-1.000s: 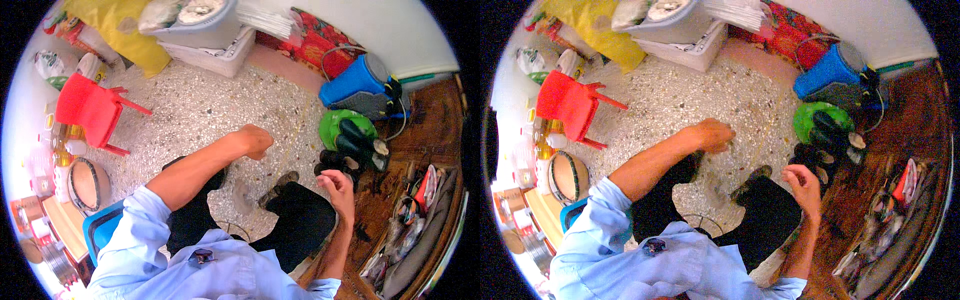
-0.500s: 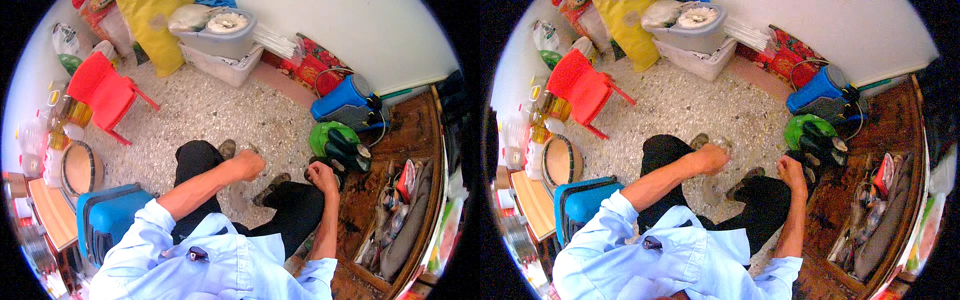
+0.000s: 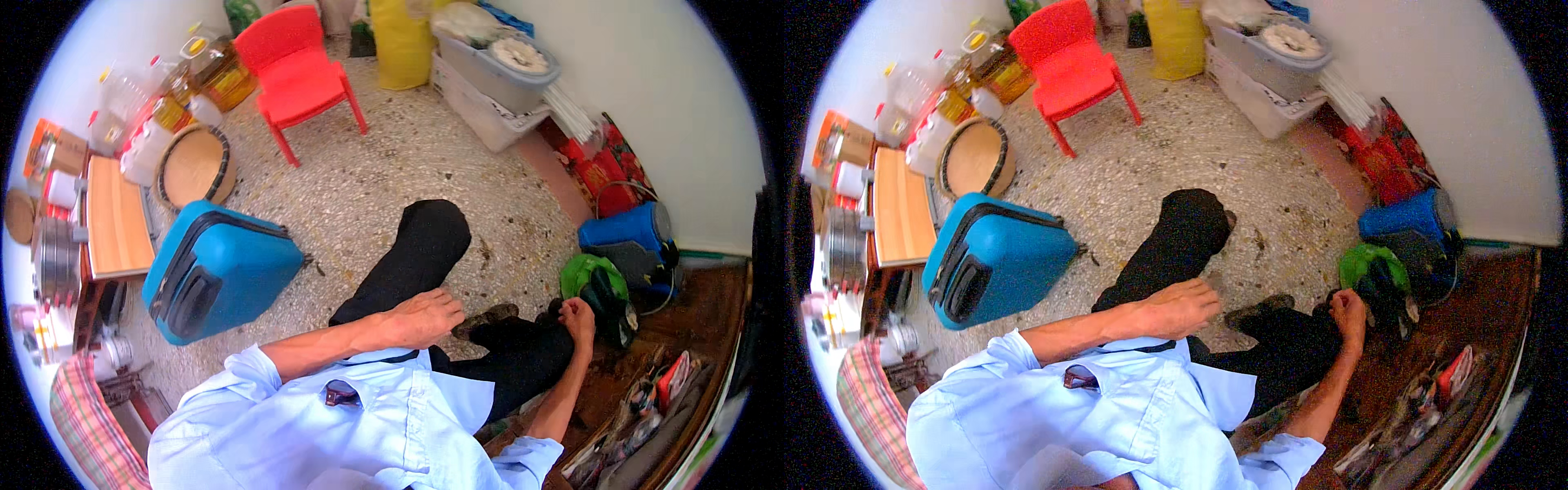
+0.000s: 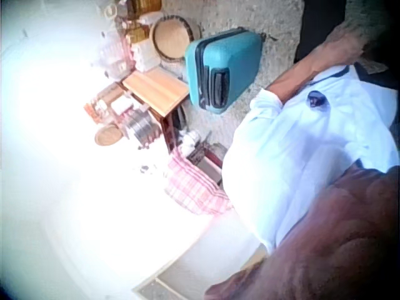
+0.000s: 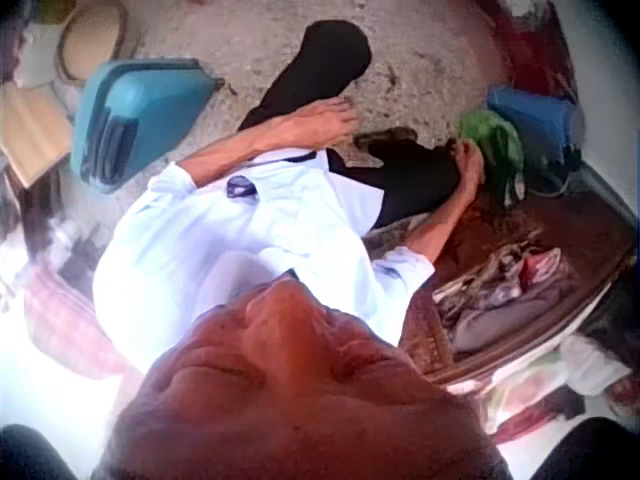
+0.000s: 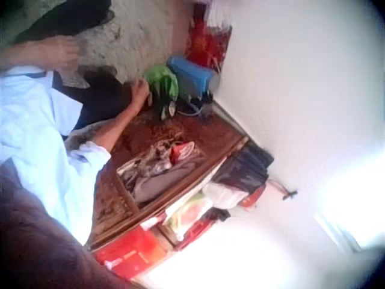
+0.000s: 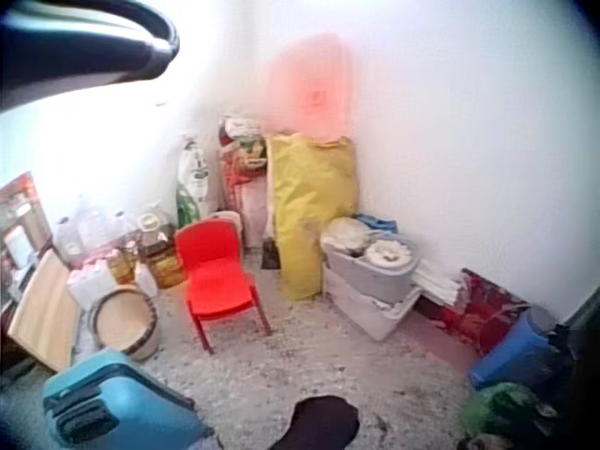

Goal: The person organizes various items in a storage area, moving a green plastic bag, a pair of boots, a blue suitcase, and a small red chair. They then pick up a metal dustpan and a cloth, wiping the dustpan before moving a large woven tray.

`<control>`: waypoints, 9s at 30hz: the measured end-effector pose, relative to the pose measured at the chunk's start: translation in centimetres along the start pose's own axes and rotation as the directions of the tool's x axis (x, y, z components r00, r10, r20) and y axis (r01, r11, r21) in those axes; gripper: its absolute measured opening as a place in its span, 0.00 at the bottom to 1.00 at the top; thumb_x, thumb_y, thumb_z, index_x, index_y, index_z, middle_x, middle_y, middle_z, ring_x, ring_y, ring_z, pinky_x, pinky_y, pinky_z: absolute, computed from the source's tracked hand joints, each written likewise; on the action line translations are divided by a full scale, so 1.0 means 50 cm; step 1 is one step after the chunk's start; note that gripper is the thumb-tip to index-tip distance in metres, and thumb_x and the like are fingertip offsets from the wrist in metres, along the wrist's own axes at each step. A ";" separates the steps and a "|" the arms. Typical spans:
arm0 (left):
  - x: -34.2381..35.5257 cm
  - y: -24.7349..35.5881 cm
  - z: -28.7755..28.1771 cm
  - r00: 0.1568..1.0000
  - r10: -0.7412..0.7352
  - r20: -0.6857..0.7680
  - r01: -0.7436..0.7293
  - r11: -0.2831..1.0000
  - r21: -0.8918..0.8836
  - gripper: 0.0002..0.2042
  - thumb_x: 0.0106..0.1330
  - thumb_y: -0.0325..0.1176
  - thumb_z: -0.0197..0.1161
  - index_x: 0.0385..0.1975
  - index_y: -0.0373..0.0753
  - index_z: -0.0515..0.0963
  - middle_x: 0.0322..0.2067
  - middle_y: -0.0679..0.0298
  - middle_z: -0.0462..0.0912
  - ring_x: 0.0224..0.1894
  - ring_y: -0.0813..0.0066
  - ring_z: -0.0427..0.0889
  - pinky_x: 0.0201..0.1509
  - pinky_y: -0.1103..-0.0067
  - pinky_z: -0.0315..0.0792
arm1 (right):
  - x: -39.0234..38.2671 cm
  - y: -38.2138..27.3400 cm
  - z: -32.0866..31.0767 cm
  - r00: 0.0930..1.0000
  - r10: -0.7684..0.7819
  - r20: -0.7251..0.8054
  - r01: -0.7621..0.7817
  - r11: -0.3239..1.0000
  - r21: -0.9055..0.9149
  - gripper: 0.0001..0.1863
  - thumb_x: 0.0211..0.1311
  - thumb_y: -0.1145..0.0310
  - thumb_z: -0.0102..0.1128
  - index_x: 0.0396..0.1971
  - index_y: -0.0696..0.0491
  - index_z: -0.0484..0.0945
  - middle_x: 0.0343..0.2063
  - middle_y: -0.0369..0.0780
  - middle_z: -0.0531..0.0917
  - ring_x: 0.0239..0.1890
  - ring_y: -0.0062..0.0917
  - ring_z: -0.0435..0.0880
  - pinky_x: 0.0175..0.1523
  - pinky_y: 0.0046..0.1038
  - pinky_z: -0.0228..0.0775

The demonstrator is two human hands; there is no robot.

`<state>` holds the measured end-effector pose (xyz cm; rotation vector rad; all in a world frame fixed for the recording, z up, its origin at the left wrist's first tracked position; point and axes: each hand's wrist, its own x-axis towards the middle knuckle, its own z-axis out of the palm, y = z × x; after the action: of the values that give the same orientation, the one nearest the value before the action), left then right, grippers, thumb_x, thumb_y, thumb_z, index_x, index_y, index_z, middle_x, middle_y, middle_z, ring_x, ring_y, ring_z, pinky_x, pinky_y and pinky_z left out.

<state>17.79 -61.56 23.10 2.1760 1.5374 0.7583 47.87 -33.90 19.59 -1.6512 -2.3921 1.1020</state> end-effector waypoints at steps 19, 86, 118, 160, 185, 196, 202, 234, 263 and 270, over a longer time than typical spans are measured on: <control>-0.215 0.015 -0.139 0.732 -0.468 -0.496 0.510 0.858 -0.057 0.15 0.52 0.26 0.64 0.40 0.32 0.74 0.41 0.50 0.76 0.44 0.52 0.76 0.48 0.67 0.71 | 0.058 0.065 0.023 0.987 -0.159 -0.015 0.157 0.984 -0.085 0.12 0.63 0.66 0.55 0.34 0.61 0.76 0.25 0.42 0.81 0.25 0.24 0.81 0.32 0.29 0.72; 0.178 -0.330 -0.281 0.884 -0.065 -0.464 0.347 0.757 0.554 0.24 0.59 0.45 0.64 0.49 0.34 0.73 0.52 0.49 0.71 0.53 0.51 0.71 0.55 0.65 0.67 | -0.014 0.044 -0.003 0.997 0.067 -0.048 -0.052 0.962 0.269 0.06 0.58 0.70 0.57 0.30 0.58 0.77 0.23 0.38 0.81 0.25 0.21 0.81 0.31 0.26 0.73; 0.582 -0.251 -0.071 0.850 -0.232 -0.473 0.482 0.705 0.520 0.40 0.55 0.59 0.61 0.62 0.38 0.59 0.64 0.52 0.58 0.66 0.54 0.55 0.57 0.45 0.58 | -0.016 0.027 0.003 1.000 0.007 -0.025 -0.003 0.988 0.153 0.09 0.63 0.68 0.55 0.35 0.58 0.77 0.26 0.39 0.82 0.27 0.23 0.81 0.33 0.31 0.73; 0.859 -0.227 0.075 0.933 0.255 -0.254 -0.067 0.816 0.574 0.49 0.39 0.70 0.64 0.63 0.51 0.63 0.62 0.52 0.62 0.66 0.49 0.56 0.60 0.41 0.50 | -0.038 0.051 -0.023 0.993 0.029 0.117 -0.071 0.925 0.373 0.10 0.64 0.66 0.54 0.32 0.58 0.77 0.24 0.34 0.80 0.25 0.16 0.78 0.31 0.22 0.70; 1.024 -0.171 0.188 0.894 0.229 -0.385 0.031 0.826 0.563 0.41 0.51 0.65 0.60 0.61 0.46 0.65 0.61 0.48 0.62 0.65 0.44 0.54 0.56 0.36 0.48 | -0.054 0.070 -0.020 0.996 -0.024 0.080 -0.014 0.896 0.445 0.10 0.64 0.66 0.54 0.32 0.58 0.76 0.23 0.35 0.80 0.25 0.16 0.78 0.30 0.21 0.69; 0.918 -0.183 0.155 0.927 0.226 -0.300 -0.063 0.881 0.469 0.39 0.53 0.51 0.66 0.64 0.43 0.59 0.64 0.46 0.57 0.67 0.47 0.53 0.65 0.47 0.48 | -0.043 0.074 -0.014 0.998 -0.005 0.057 -0.017 0.929 0.370 0.10 0.60 0.65 0.56 0.30 0.57 0.78 0.23 0.40 0.81 0.25 0.24 0.79 0.33 0.28 0.71; 0.680 -0.203 0.159 0.878 -0.141 0.457 -0.037 0.933 0.358 0.28 0.53 0.50 0.65 0.49 0.37 0.72 0.44 0.46 0.77 0.49 0.48 0.76 0.52 0.58 0.70 | -0.032 0.074 -0.004 0.998 -0.017 0.060 -0.001 0.957 0.289 0.10 0.58 0.64 0.57 0.29 0.56 0.79 0.24 0.45 0.82 0.28 0.32 0.82 0.36 0.33 0.73; 0.543 -0.138 0.091 0.794 0.193 0.577 -0.314 0.942 0.116 0.07 0.47 0.29 0.61 0.27 0.36 0.80 0.29 0.54 0.83 0.35 0.57 0.84 0.38 0.61 0.74 | 0.314 -0.114 -0.250 0.647 -0.515 -0.562 0.074 0.777 -0.626 0.39 0.49 0.61 0.69 0.61 0.55 0.62 0.61 0.54 0.64 0.61 0.48 0.65 0.63 0.41 0.58; 0.497 -0.172 0.063 0.887 0.195 0.419 -0.247 0.966 0.074 0.05 0.53 0.31 0.57 0.25 0.37 0.77 0.27 0.55 0.81 0.32 0.57 0.82 0.35 0.62 0.70 | 0.418 -0.030 -0.278 0.588 -0.638 -0.498 0.124 0.678 -0.724 0.41 0.50 0.56 0.69 0.63 0.52 0.62 0.62 0.50 0.65 0.63 0.46 0.62 0.65 0.41 0.54; 0.493 -0.185 0.060 0.885 0.287 0.366 -0.316 0.948 0.020 0.04 0.47 0.31 0.58 0.18 0.39 0.77 0.23 0.58 0.81 0.26 0.58 0.81 0.26 0.63 0.68 | 0.392 -0.025 -0.264 0.611 -0.597 -0.520 0.145 0.730 -0.668 0.39 0.51 0.60 0.68 0.63 0.50 0.61 0.63 0.47 0.63 0.65 0.45 0.59 0.68 0.40 0.50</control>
<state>19.21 -35.19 20.65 2.4801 1.0752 0.3546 43.65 -10.94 23.29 -1.1623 -2.3853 -0.3673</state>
